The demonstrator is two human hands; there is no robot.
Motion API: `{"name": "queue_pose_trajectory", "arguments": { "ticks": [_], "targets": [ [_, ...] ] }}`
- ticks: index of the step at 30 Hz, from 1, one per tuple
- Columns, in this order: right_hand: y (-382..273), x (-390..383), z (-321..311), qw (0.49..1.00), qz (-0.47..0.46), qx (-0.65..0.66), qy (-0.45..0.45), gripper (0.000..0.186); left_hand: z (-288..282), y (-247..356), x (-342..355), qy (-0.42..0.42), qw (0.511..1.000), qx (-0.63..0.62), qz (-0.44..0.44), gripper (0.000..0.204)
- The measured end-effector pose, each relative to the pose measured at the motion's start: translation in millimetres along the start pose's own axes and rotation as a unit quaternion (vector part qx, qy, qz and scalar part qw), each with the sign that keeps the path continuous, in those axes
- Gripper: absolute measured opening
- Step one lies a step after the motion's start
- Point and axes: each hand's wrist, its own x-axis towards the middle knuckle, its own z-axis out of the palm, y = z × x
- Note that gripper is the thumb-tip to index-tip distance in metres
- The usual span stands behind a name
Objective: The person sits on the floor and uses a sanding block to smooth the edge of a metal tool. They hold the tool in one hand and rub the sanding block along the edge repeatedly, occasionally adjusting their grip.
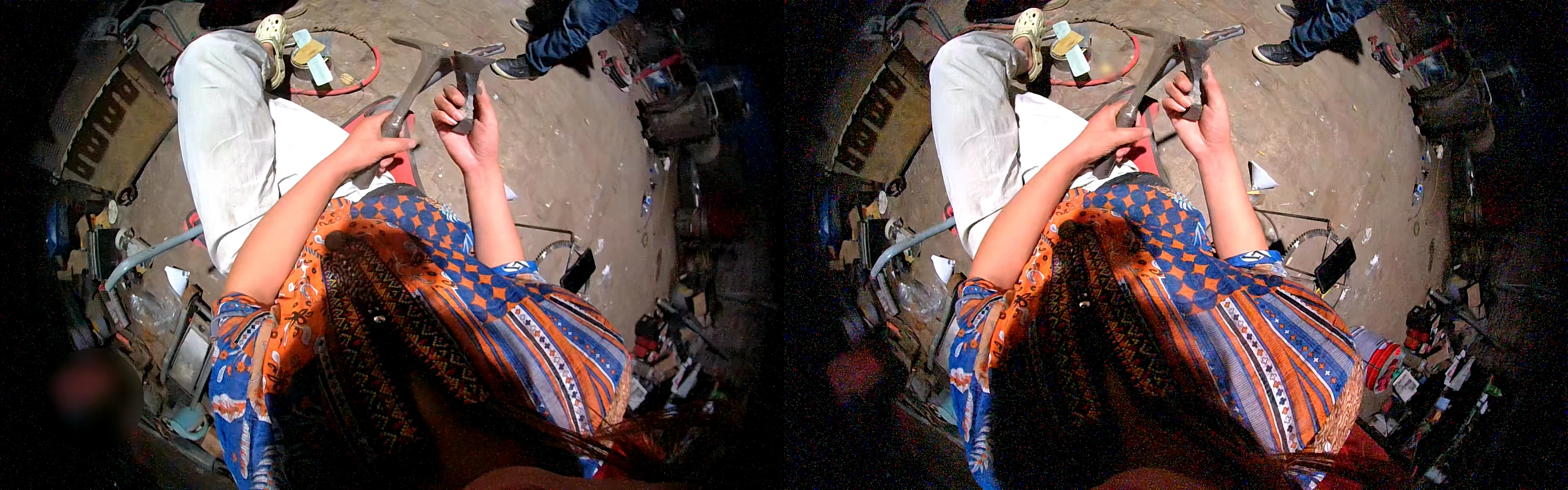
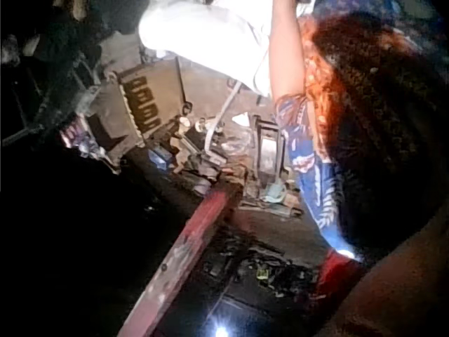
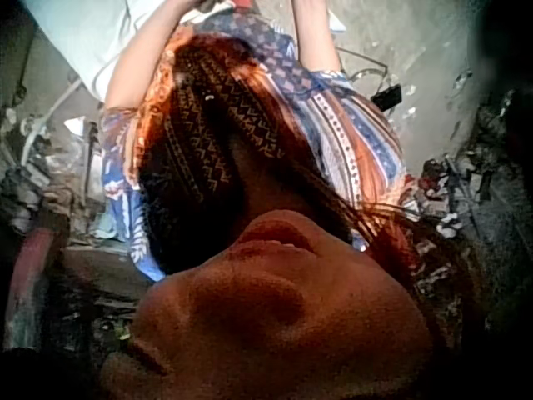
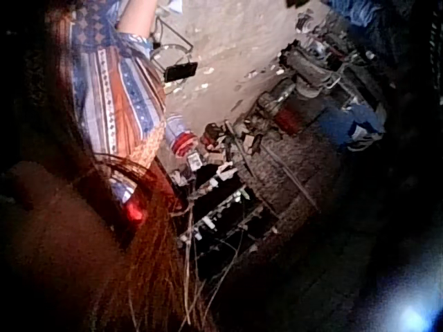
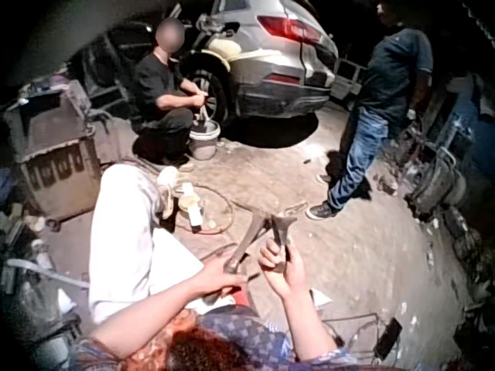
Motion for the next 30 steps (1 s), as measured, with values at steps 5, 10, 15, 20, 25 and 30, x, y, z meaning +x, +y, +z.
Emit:
{"name": "queue_pose_trajectory", "arguments": {
  "ticks": [5, 10, 15, 20, 25, 30],
  "targets": [
    [9, 14, 7, 1.000, 0.007, -0.011, -0.006, 0.053, 2, -11, -4, 0.076, 0.996, -0.042, -0.003, 0.023],
    [-2, -4, 2, 0.985, -0.031, -0.163, 0.046, 0.052, 6, -17, -2, 0.152, 0.987, 0.022, 0.047, 0.018],
    [-6, -18, -2, 0.877, -0.086, -0.453, 0.134, 0.024, 7, -21, -1, 0.196, 0.970, 0.123, 0.075, 0.025],
    [6, -26, -9, 0.734, -0.124, -0.651, 0.148, 0.025, 22, -9, -7, 0.222, 0.899, 0.348, 0.148, 0.041],
    [16, -26, -18, 0.628, -0.131, -0.750, 0.160, 0.036, 29, -20, -4, 0.231, 0.893, 0.360, 0.141, 0.042],
    [26, -28, -12, 0.538, -0.149, -0.820, 0.129, 0.033, 29, -15, -5, 0.224, 0.889, 0.375, 0.136, 0.032]
  ]
}}
